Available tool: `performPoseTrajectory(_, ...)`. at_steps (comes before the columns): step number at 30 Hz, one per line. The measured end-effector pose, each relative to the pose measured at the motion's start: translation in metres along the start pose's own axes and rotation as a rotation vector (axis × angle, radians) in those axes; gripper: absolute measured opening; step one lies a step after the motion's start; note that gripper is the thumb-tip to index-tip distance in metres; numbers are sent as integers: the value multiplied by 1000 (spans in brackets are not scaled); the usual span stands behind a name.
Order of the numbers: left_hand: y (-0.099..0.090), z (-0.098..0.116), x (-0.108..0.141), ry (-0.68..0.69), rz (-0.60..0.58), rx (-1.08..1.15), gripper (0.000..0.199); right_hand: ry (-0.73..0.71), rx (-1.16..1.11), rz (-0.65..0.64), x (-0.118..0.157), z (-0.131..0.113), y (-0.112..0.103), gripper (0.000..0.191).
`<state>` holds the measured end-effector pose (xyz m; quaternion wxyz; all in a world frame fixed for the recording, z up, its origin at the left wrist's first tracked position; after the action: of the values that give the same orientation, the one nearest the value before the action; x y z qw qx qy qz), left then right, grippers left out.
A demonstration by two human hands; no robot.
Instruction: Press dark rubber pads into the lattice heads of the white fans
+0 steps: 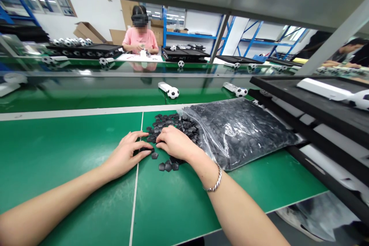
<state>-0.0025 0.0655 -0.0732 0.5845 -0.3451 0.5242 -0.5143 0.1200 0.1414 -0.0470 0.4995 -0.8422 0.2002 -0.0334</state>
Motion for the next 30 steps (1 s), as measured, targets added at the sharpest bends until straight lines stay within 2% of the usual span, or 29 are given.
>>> performPoseTrajectory(4, -2, 0, 0, 0, 21, 21, 17, -14, 24, 45, -2, -1, -1, 14)
performPoseTrajectory(9, -1, -1, -2, -11, 19, 39, 13, 17, -40, 25, -2, 1, -1, 11)
performPoseTrajectory(12, 0, -5, -2, -69, 48, 87, 13, 30, -52, 88, -1, 4, -2, 10)
performPoseTrajectory(17, 0, -11, -2, -124, 85, 171, 10, 13, 18, 202, 0, 9, 0, 21)
performPoseTrajectory(21, 1, -12, -3, -121, 79, 182, 15, 67, 113, 172, 0, 16, 5, 27)
performPoseTrajectory(26, 2, -12, -3, -113, 69, 164, 21, 145, 156, 161, 0, 19, 1, 19)
performPoseTrajectory(30, 2, -9, -1, -89, 51, 136, 24, 157, 155, 180, 1, 18, -1, 20)
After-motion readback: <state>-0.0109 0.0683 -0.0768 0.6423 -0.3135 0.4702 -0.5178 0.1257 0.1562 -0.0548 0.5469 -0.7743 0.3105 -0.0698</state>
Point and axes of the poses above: each hand's wrist, its own x-axis away from the middle knuckle, its own y-axis out of the palm, z = x × y, the point moved 5 cm from there along -x, towards the middle knuckle, and after that the axes turned 14 degrees about -x, right-handed, at the moved point
